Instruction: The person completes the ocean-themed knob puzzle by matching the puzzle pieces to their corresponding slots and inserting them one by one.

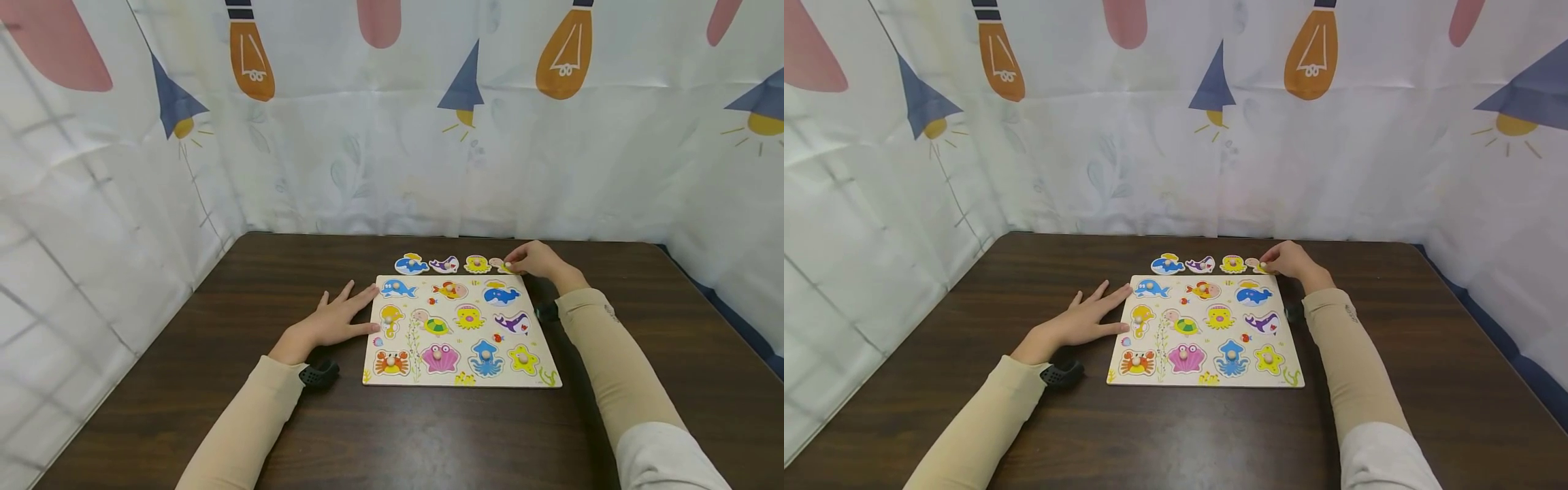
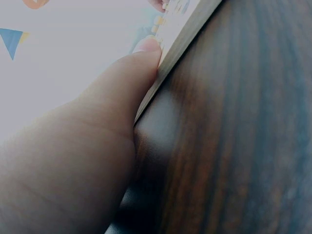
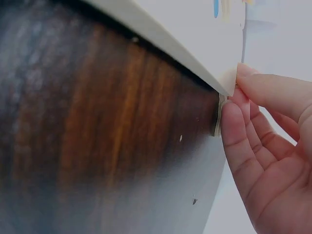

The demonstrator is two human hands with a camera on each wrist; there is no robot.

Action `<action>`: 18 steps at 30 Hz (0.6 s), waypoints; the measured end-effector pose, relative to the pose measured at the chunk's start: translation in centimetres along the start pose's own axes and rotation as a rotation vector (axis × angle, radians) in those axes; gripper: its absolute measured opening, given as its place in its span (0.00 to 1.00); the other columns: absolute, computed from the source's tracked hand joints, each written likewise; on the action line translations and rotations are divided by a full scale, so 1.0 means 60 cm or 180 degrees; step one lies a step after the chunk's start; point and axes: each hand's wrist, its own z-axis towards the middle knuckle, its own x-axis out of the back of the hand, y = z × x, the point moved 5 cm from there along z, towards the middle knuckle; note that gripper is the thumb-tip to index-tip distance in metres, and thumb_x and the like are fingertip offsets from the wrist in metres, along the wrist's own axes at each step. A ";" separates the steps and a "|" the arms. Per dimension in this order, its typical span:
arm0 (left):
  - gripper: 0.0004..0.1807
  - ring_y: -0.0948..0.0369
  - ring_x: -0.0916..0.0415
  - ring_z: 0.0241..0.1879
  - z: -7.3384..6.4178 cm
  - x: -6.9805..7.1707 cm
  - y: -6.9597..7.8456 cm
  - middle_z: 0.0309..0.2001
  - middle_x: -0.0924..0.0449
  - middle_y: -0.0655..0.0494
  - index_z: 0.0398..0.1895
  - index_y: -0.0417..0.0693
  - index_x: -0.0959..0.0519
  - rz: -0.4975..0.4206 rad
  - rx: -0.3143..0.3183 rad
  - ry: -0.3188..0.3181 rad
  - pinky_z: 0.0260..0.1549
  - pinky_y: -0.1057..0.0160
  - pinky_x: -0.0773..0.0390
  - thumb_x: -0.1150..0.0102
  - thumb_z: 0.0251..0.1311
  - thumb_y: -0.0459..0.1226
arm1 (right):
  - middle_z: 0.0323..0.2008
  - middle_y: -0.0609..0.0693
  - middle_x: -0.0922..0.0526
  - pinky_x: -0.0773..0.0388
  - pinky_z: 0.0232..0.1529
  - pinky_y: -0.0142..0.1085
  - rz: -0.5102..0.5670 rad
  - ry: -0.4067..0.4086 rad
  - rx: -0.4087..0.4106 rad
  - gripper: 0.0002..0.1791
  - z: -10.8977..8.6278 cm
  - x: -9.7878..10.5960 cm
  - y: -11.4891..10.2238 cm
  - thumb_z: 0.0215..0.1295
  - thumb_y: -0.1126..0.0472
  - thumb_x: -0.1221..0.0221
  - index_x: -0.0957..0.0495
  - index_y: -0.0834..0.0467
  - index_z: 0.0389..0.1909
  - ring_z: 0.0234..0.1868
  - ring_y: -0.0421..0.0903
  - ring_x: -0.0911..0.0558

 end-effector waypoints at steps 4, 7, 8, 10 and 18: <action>0.50 0.45 0.72 0.81 0.000 0.000 0.000 0.83 0.56 0.57 0.85 0.61 0.55 0.0005 0.0009 -0.0001 0.68 0.27 0.72 0.46 0.68 0.66 | 0.54 0.68 0.19 0.26 0.62 0.57 -0.0022 0.0000 -0.0021 0.16 0.003 0.001 -0.002 0.76 0.65 0.42 0.21 0.72 0.57 0.52 0.62 0.19; 0.50 0.45 0.71 0.81 0.000 0.003 -0.001 0.83 0.56 0.57 0.85 0.61 0.54 0.0003 0.0008 0.0015 0.68 0.27 0.72 0.46 0.68 0.65 | 0.53 0.68 0.19 0.25 0.60 0.57 -0.0058 0.0014 -0.0017 0.16 0.005 0.002 -0.006 0.76 0.65 0.42 0.21 0.72 0.56 0.50 0.61 0.19; 0.50 0.45 0.72 0.81 0.000 0.003 -0.001 0.83 0.56 0.57 0.85 0.61 0.54 0.0001 0.0009 0.0015 0.68 0.27 0.73 0.46 0.68 0.66 | 0.52 0.68 0.19 0.24 0.60 0.56 -0.0070 0.0019 -0.0019 0.16 0.006 0.002 -0.007 0.76 0.65 0.42 0.21 0.72 0.56 0.50 0.61 0.19; 0.50 0.45 0.72 0.81 0.000 0.003 -0.001 0.83 0.56 0.57 0.85 0.61 0.55 -0.0007 0.0008 0.0009 0.68 0.27 0.73 0.47 0.68 0.66 | 0.51 0.67 0.19 0.23 0.59 0.56 -0.0122 0.0020 -0.0011 0.15 0.006 0.002 -0.008 0.76 0.66 0.43 0.21 0.72 0.55 0.49 0.60 0.19; 0.50 0.44 0.71 0.81 -0.001 0.000 0.001 0.83 0.56 0.56 0.85 0.61 0.55 -0.0020 0.0025 -0.0011 0.68 0.27 0.72 0.47 0.68 0.66 | 0.46 0.65 0.18 0.21 0.55 0.53 -0.0366 0.0006 0.0041 0.12 0.002 -0.002 -0.017 0.76 0.68 0.43 0.20 0.72 0.52 0.44 0.58 0.21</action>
